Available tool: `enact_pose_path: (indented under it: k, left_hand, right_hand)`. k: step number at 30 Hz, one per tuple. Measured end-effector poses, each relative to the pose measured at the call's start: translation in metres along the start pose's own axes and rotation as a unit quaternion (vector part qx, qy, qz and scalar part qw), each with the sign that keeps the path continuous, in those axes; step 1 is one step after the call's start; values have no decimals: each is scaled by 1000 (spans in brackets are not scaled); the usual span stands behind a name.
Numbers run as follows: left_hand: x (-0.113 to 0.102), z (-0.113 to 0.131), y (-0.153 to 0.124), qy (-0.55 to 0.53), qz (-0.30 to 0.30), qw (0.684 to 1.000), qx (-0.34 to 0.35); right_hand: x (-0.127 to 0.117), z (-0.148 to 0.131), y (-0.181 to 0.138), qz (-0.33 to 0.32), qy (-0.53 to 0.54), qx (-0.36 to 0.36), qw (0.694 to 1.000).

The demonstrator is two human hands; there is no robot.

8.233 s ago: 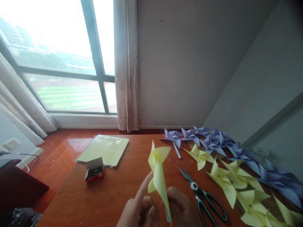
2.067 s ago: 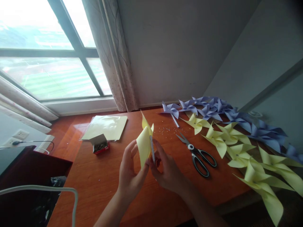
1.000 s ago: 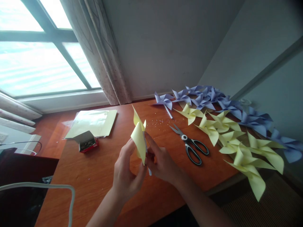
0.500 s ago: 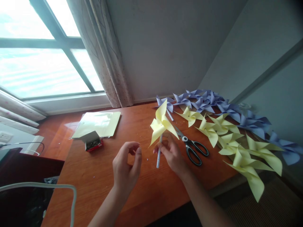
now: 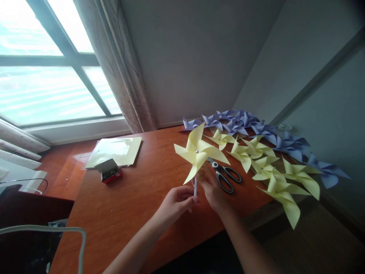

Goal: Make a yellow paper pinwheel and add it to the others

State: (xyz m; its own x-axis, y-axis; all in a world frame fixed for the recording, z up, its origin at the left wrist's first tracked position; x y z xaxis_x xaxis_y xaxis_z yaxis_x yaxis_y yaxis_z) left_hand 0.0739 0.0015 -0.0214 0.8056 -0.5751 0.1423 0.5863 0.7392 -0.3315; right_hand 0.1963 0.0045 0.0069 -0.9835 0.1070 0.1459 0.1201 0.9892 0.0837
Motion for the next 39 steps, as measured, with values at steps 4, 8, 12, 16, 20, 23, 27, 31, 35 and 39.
enact_pose_path:
  k: [4,8,12,16,20,23,27,31,35,39]
  left_hand:
    - [8,-11,3,1,3,1000,-9]
    - [12,-20,8,29,37,999,14]
    - [24,-22,14,100,48,993,48]
    - [41,-14,16,230,37,967,104]
    - [55,4,20,384,34,907,172]
    - [72,19,31,480,26,847,226]
    - [105,24,58,556,-21,780,285]
    - [122,12,81,588,-47,749,303]
    - [109,3,67,597,-51,740,306]
    - [74,-2,26,615,-55,733,284]
  right_hand:
    - [-6,-2,-7,-12,-87,-13,996]
    - [-19,3,-20,52,-232,-32,971]
    - [-30,5,-37,131,-336,-64,930]
    - [-45,-3,-47,167,-385,-97,902]
    - [-75,-23,-55,196,-448,-124,864]
    - [-101,-38,-63,217,-517,-133,817]
    - [-124,-50,-70,228,-596,-130,759]
    - [-130,-48,-70,214,-626,-120,740]
    - [-127,-37,-63,187,-631,-101,746]
    - [-119,-21,-48,152,-644,-85,745]
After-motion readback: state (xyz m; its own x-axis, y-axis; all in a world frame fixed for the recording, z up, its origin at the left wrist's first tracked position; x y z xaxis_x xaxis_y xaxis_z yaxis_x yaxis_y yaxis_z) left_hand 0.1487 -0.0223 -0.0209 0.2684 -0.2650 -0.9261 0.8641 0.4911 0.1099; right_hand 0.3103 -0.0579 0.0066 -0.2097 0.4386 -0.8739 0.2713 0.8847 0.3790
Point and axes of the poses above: each hand's wrist, its own y-axis towards the middle knuckle, its own x-axis out of the palm, z = x × y, the point moved 6 cm from there along y, towards the middle knuckle, and after that the axes turned 2 degrees about -x, right-handed, at the moved point
